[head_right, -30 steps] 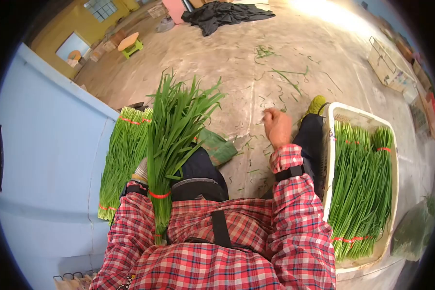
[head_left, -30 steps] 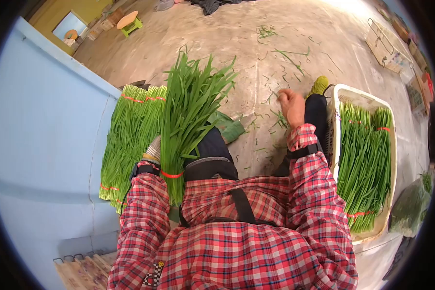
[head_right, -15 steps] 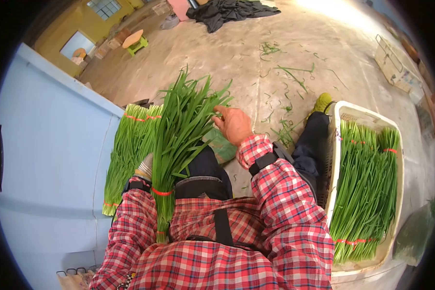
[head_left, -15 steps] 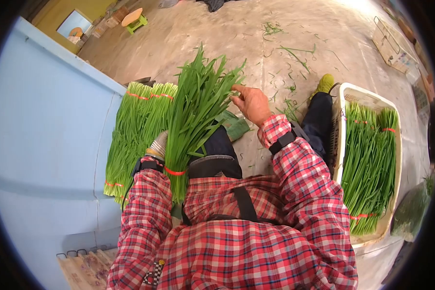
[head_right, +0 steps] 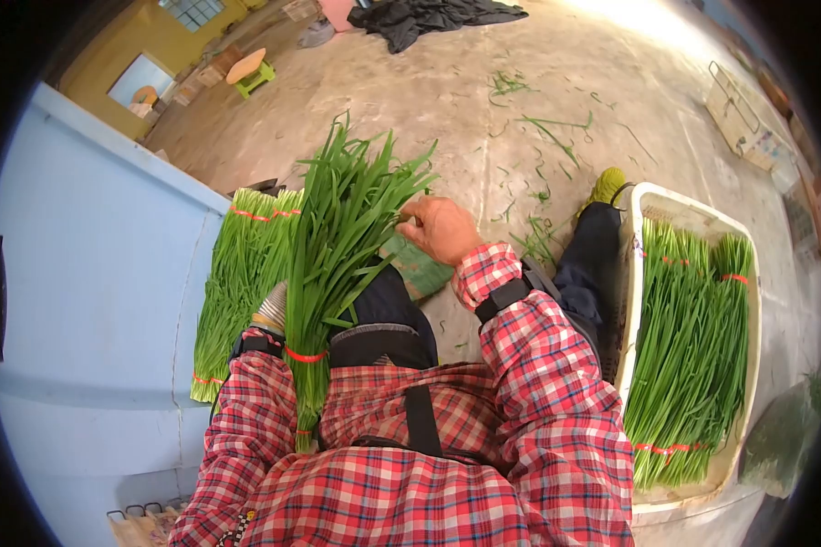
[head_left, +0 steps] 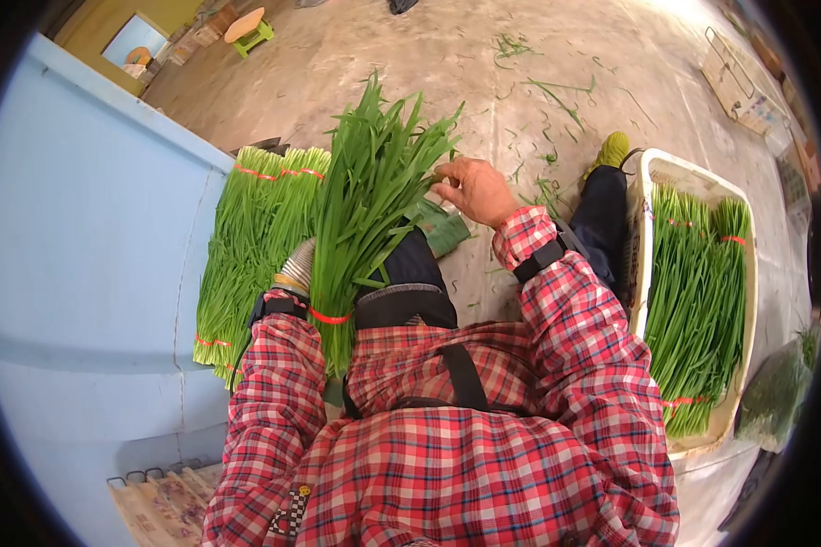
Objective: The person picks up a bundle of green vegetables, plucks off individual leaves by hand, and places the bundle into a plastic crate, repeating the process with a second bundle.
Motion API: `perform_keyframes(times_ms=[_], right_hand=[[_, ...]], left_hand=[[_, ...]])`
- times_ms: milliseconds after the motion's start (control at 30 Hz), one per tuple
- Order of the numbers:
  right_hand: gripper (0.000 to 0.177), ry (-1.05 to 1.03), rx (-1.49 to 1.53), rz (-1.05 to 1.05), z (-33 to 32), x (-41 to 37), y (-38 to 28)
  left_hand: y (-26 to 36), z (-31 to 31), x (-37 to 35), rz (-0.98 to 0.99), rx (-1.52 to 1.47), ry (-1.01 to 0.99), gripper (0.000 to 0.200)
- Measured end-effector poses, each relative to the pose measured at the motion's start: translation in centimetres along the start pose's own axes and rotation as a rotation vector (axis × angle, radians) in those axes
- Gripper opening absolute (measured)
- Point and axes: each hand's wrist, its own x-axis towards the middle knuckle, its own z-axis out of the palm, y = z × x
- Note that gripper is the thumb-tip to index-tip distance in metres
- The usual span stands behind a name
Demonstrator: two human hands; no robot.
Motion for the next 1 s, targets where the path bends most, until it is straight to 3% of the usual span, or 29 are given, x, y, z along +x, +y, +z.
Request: perform_keyframes(times_ms=[100, 167, 200, 267, 300, 367, 433, 500, 567, 633, 700, 800, 833, 900, 933, 1000], right_hand=[[0.027, 0.105, -0.082, -0.138, 0.9, 0.3, 1.4], [0.022, -0.037, 0.398, -0.044, 0.7, 0.8, 1.6], [0.022, -0.034, 0.398, -0.042, 0.2, 0.9, 1.4], [0.018, -0.107, 0.798, 0.249, -1.1, 1.1, 1.0], [0.018, -0.104, 0.8, 0.252, -1.6, 1.2, 1.4], [0.017, 0.124, 1.209, 0.33, -3.1, 1.2, 3.2], [0.024, 0.125, 1.108, 0.336, -3.8, 0.1, 5.6], [0.036, -0.063, 0.073, 0.342, -3.0, -1.9, 7.0], [0.049, -0.539, -0.111, 0.265, 1.2, -3.8, 10.4], [0.052, -0.321, 0.134, 0.113, 8.0, -6.4, 11.4], [0.05, 0.016, 0.273, 0.073, 12.0, -6.1, 8.1], [0.039, 0.215, 0.305, 0.0, 13.7, -3.8, 5.3], [0.039, 0.219, 0.307, -0.003, 13.2, -3.2, 5.3], [0.027, -0.026, 0.222, -0.151, 11.7, -2.1, 5.8], [0.027, -0.029, 0.22, -0.154, 10.9, -2.2, 6.0], [0.017, -0.252, 0.208, -0.06, 8.8, -2.7, 6.0]], left_hand=[[0.0, 0.1, 0.0, 0.01, 0.017, -0.001, 0.033], [-0.1, -0.2, 0.1, 0.013, 0.023, -0.009, 0.033], [-0.1, -0.5, 0.2, 0.028, 0.023, -0.023, 0.033], [-0.1, -0.9, 0.5, 0.04, 0.026, -0.037, 0.033], [-0.1, -0.9, 0.5, 0.035, 0.031, -0.037, 0.033], [-0.1, -1.1, 0.7, 0.027, 0.037, -0.038, 0.032], [0.0, -1.5, 0.8, 0.062, 0.017, -0.042, 0.035], [0.0, -1.7, 0.8, 0.057, 0.017, -0.059, 0.035], [-0.1, -1.6, 1.1, 0.052, 0.013, -0.08, 0.035], [-0.1, -1.6, 1.2, 0.064, 0.053, -0.063, 0.035], [-0.2, -1.4, 0.9, 0.07, 0.068, -0.037, 0.035], [-0.2, -1.7, 0.9, 0.072, 0.062, -0.006, 0.037], [-0.2, -1.9, 0.9, 0.06, 0.031, 0.002, 0.04], [0.0, -2.3, 0.7, 0.054, 0.038, 0.012, 0.041], [0.0, -2.6, 0.6, 0.06, 0.061, 0.021, 0.041], [-0.1, -2.4, 0.2, 0.071, 0.078, 0.03, 0.041]])
